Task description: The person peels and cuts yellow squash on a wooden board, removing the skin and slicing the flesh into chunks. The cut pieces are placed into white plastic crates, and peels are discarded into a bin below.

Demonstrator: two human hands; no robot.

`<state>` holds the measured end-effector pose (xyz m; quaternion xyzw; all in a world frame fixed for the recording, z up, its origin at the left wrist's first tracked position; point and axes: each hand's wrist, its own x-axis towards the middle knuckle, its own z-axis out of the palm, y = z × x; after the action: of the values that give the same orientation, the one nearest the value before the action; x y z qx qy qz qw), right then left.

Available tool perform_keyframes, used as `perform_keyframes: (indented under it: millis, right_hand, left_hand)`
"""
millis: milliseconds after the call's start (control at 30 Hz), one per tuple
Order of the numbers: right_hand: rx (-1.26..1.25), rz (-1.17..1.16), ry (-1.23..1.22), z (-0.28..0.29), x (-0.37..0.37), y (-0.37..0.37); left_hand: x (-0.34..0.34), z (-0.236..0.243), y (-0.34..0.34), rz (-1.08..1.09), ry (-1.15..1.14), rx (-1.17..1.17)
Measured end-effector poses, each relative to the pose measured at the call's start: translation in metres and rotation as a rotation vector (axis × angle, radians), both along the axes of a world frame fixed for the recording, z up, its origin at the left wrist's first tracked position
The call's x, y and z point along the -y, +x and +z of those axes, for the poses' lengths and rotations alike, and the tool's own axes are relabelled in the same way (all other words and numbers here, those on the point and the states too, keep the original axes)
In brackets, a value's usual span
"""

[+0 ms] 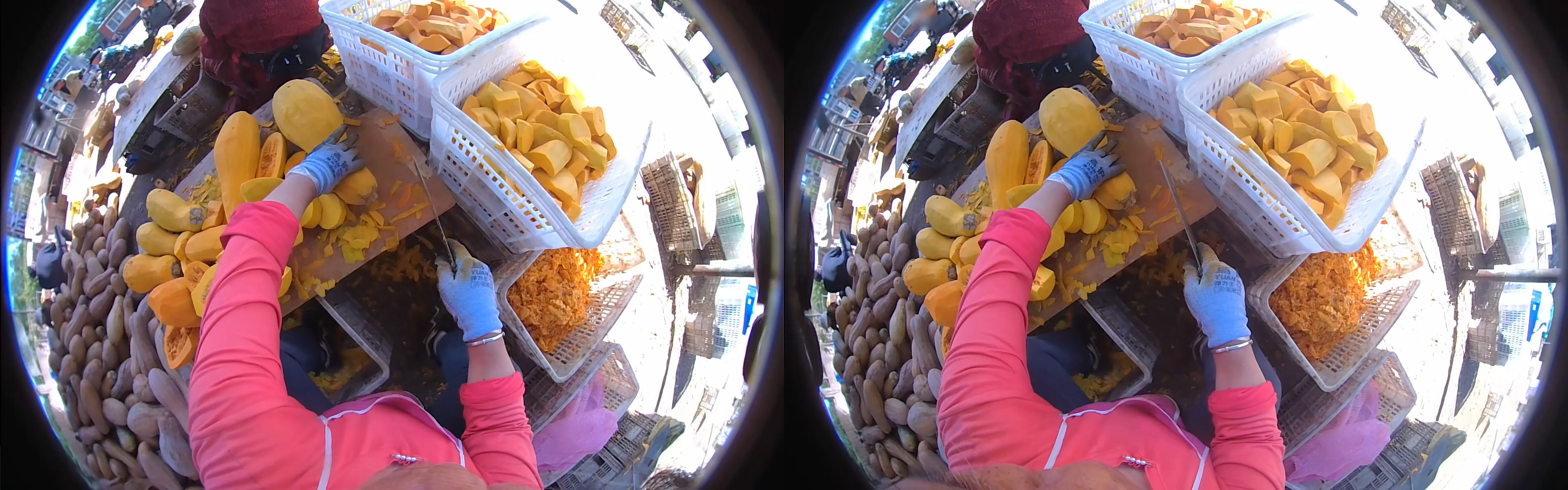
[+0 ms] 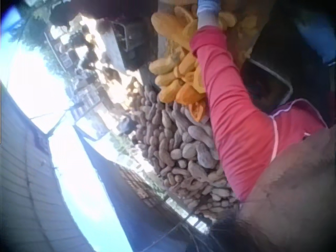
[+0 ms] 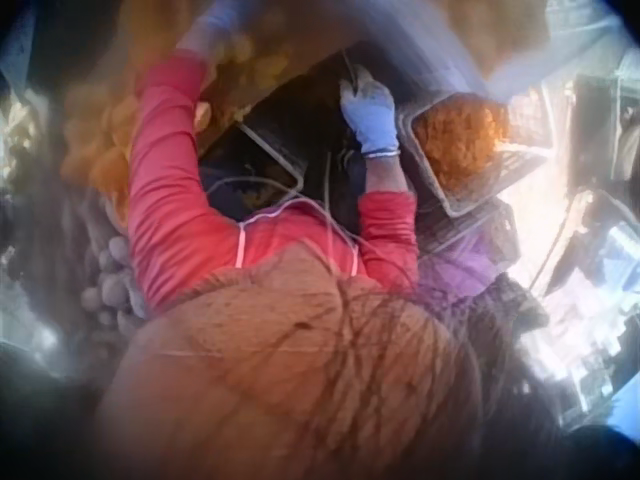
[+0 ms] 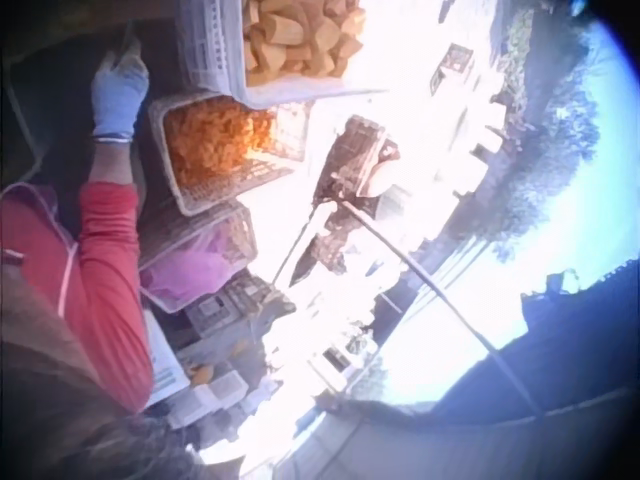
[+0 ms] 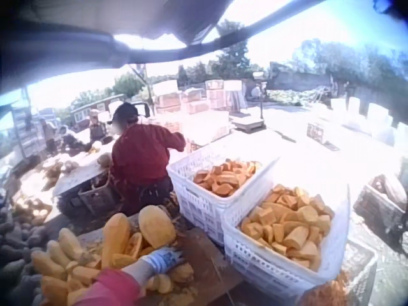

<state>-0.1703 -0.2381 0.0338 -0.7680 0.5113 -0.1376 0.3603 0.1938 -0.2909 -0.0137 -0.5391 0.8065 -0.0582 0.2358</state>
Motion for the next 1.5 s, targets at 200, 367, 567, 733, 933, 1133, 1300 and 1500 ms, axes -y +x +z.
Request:
perform_keyframes:
  millis: [200,367,567,733,933,1133,1300,1500]
  right_hand:
    - [0.064,-0.095,0.132,-0.001,0.01,0.011]
    - [0.235,-0.169,0.227,-0.014,-0.001,0.037]
    - [0.243,-0.175,0.167,-0.021,-0.012,0.07]
    - [0.268,-0.232,0.155,-0.043,-0.035,0.104]
    - [0.252,-0.296,0.161,-0.045,-0.046,0.13]
    - [0.258,-0.352,0.179,-0.045,-0.047,0.133]
    - [0.192,-0.36,0.115,-0.053,-0.049,0.129]
    - [0.135,-0.365,0.032,-0.063,-0.056,0.144]
  left_hand:
    - [0.03,0.027,-0.039,0.088,0.2,-0.085]
    - [0.051,0.015,-0.062,0.186,0.189,-0.217]
    - [0.059,0.013,-0.072,0.223,0.219,-0.182]
    - [0.059,0.013,-0.076,0.246,0.205,-0.151]
    - [0.054,0.003,-0.066,0.299,0.157,-0.273]
    - [0.057,0.008,-0.066,0.32,0.208,-0.301]
    - [0.053,0.013,-0.068,0.324,0.171,-0.341]
    - [0.051,0.002,-0.065,0.312,0.142,-0.39]
